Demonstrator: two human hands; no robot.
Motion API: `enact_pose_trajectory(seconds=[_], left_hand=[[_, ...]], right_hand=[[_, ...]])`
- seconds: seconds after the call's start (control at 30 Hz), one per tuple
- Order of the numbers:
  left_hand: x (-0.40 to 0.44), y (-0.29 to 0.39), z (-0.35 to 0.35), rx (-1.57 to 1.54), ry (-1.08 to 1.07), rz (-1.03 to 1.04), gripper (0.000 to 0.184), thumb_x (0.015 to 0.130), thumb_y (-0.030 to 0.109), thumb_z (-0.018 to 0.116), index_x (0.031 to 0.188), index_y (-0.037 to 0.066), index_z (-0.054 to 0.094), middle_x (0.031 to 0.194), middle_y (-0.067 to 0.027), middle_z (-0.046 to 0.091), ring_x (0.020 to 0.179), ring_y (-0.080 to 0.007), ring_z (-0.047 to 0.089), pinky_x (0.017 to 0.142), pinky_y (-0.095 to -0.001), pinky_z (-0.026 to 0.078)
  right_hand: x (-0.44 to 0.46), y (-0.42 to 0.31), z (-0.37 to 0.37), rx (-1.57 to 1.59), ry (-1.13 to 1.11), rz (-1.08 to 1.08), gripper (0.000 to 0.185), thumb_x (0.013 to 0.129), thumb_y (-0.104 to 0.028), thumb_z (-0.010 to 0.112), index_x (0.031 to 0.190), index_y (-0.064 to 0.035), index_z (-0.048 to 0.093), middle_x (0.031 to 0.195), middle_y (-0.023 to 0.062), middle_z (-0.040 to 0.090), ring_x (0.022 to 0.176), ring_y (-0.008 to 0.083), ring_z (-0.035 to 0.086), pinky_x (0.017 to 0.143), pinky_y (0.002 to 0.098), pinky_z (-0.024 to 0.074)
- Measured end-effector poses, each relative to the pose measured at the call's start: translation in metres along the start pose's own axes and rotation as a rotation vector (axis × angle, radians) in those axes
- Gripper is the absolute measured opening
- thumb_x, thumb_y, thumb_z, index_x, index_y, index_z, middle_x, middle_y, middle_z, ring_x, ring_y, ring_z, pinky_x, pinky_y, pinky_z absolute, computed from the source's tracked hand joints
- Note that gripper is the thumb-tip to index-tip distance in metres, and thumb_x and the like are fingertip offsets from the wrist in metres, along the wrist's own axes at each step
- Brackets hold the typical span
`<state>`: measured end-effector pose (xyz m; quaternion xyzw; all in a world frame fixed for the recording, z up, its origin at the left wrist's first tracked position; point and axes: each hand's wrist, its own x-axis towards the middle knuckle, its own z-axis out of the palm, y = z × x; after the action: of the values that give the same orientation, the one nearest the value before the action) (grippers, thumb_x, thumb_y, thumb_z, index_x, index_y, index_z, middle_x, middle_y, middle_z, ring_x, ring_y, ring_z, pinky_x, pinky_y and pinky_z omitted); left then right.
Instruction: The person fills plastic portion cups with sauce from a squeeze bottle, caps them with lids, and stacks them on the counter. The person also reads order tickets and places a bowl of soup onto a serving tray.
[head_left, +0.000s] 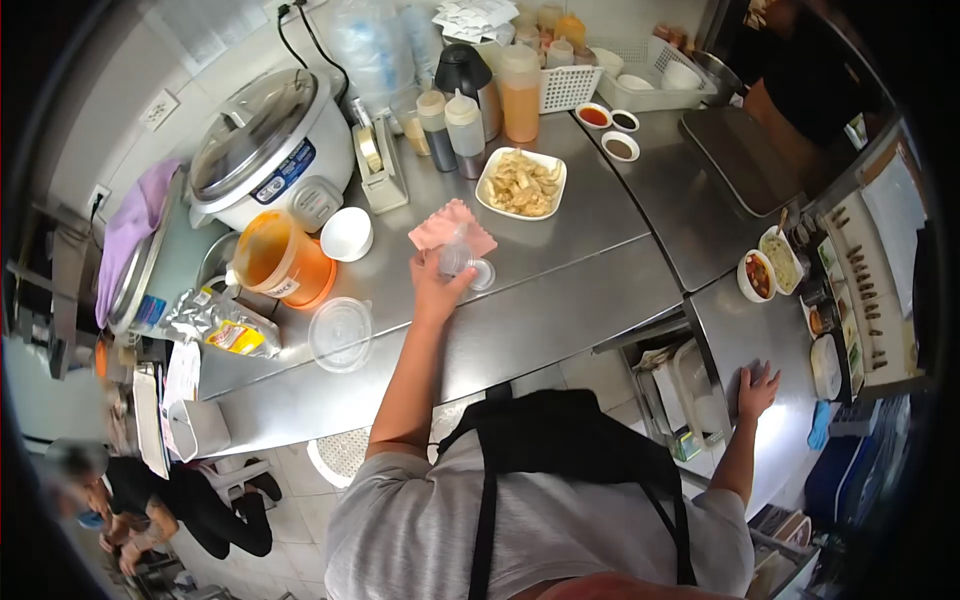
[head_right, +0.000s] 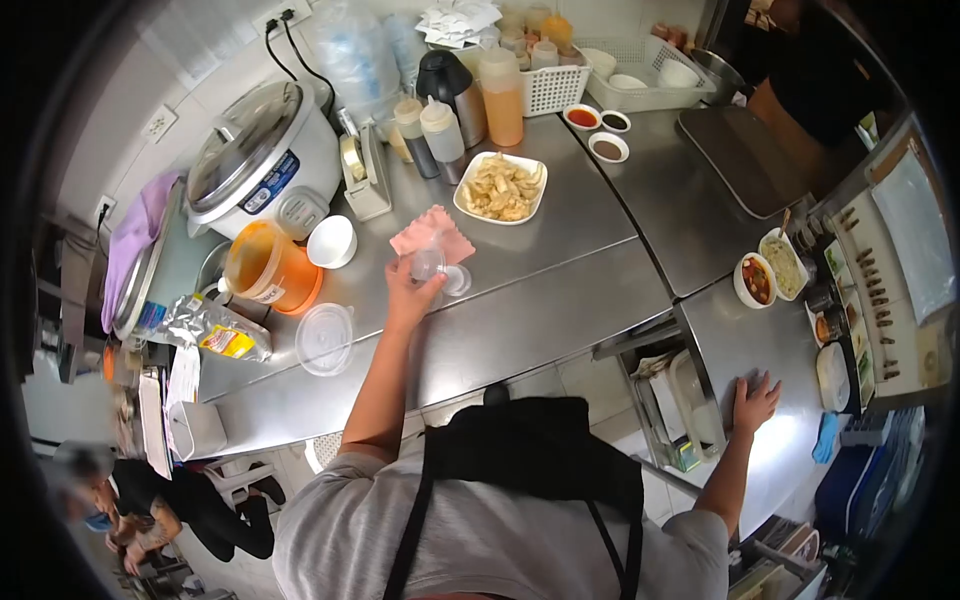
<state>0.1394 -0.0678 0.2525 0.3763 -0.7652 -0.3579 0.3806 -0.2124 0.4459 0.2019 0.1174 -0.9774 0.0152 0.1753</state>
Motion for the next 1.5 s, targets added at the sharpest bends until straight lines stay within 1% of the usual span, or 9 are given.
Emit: enact_pose_trajectory(seconds=[0.1,0.17,0.3,0.57,0.67,0.83,1.17,1.43,1.5], left_hand=[[0.010,-0.014,-0.008,0.174,0.080,0.037,0.051,0.058,0.024,0.072,0.102,0.008,0.053,0.108,-0.0210,0.040,0.105,-0.0341,0.034,0.085,-0.0405,0.035],[0.015,-0.016,-0.017,0.351,0.092,0.091,0.055,0.056,0.024,0.073,0.104,0.008,0.050,0.108,-0.0202,0.037,0.100,-0.0328,0.039,0.082,-0.0392,0.039],[0.020,-0.009,-0.021,0.307,-0.013,-0.214,0.054,0.057,0.025,0.070,0.103,0.006,0.048,0.108,-0.0228,0.041,0.101,-0.0344,0.040,0.081,-0.0409,0.038],[0.022,0.012,-0.017,-0.426,0.091,-0.345,0.044,0.063,0.007,0.065,0.101,0.002,0.043,0.096,-0.0090,0.049,0.086,-0.0188,0.050,0.076,-0.0302,0.042],[0.020,0.027,-0.011,-0.338,0.033,-0.274,0.042,0.065,0.003,0.065,0.101,0.003,0.042,0.093,-0.0049,0.050,0.087,-0.0139,0.049,0.076,-0.0275,0.041],[0.018,0.043,0.013,-0.371,0.002,-0.278,0.047,0.066,0.007,0.069,0.104,0.004,0.040,0.093,-0.0037,0.051,0.086,-0.0122,0.049,0.078,-0.0257,0.039],[0.018,0.038,0.039,-0.115,0.085,-0.270,0.039,0.066,0.004,0.065,0.101,0.002,0.045,0.092,-0.0049,0.053,0.085,-0.0141,0.050,0.077,-0.0275,0.039],[0.016,0.016,0.031,-0.261,0.447,-0.357,0.038,0.070,0.007,0.061,0.103,0.003,0.042,0.090,-0.0038,0.047,0.083,-0.0138,0.046,0.078,-0.0254,0.037],[0.011,0.016,0.035,-0.317,0.521,-0.352,0.038,0.071,0.005,0.059,0.105,0.003,0.040,0.093,-0.0045,0.046,0.085,-0.0140,0.045,0.079,-0.0257,0.036]], right_hand=[[-0.008,-0.051,-0.012,0.241,0.247,-0.141,0.051,0.071,-0.024,0.059,0.116,-0.0055,0.043,0.124,0.0280,0.031,0.111,0.0410,0.036,0.091,0.0432,0.0316],[-0.012,-0.104,-0.019,0.462,0.218,-0.278,0.049,0.069,-0.016,0.061,0.114,-0.0054,0.045,0.123,0.0244,0.033,0.111,0.0385,0.036,0.091,0.0421,0.0321],[-0.003,-0.236,-0.051,0.822,0.004,-0.635,0.040,0.068,-0.005,0.058,0.107,-0.0017,0.047,0.114,0.0209,0.044,0.107,0.0356,0.041,0.091,0.0412,0.0326],[-0.007,-0.427,-0.095,1.299,-0.826,-0.985,0.035,0.071,-0.014,0.062,0.103,-0.0043,0.053,0.092,0.0101,0.055,0.082,0.0188,0.055,0.064,0.0276,0.0462],[-0.016,-0.475,-0.094,1.376,-0.950,-1.050,0.031,0.071,-0.017,0.062,0.099,-0.0062,0.056,0.087,0.0083,0.056,0.073,0.0170,0.054,0.063,0.0275,0.0453],[-0.013,-0.510,-0.097,1.403,-1.062,-1.178,0.014,0.075,-0.016,0.057,0.074,-0.0016,0.058,0.067,0.0088,0.055,0.059,0.0159,0.050,0.053,0.0284,0.0384],[0.017,-0.514,-0.056,1.363,-1.287,-1.198,0.020,0.078,-0.022,0.054,0.075,-0.0032,0.060,0.065,0.0104,0.058,0.061,0.0184,0.056,0.058,0.0313,0.0437],[0.116,-0.510,-0.113,0.908,-0.949,-1.600,0.032,0.071,-0.030,0.060,0.097,-0.0111,0.057,0.073,0.0067,0.060,0.066,0.0199,0.058,0.059,0.0317,0.0445],[0.178,-0.548,-0.117,1.229,-1.012,-1.350,0.028,0.070,-0.023,0.063,0.093,-0.0087,0.057,0.068,0.0038,0.057,0.065,0.0121,0.053,0.058,0.0275,0.0435]])
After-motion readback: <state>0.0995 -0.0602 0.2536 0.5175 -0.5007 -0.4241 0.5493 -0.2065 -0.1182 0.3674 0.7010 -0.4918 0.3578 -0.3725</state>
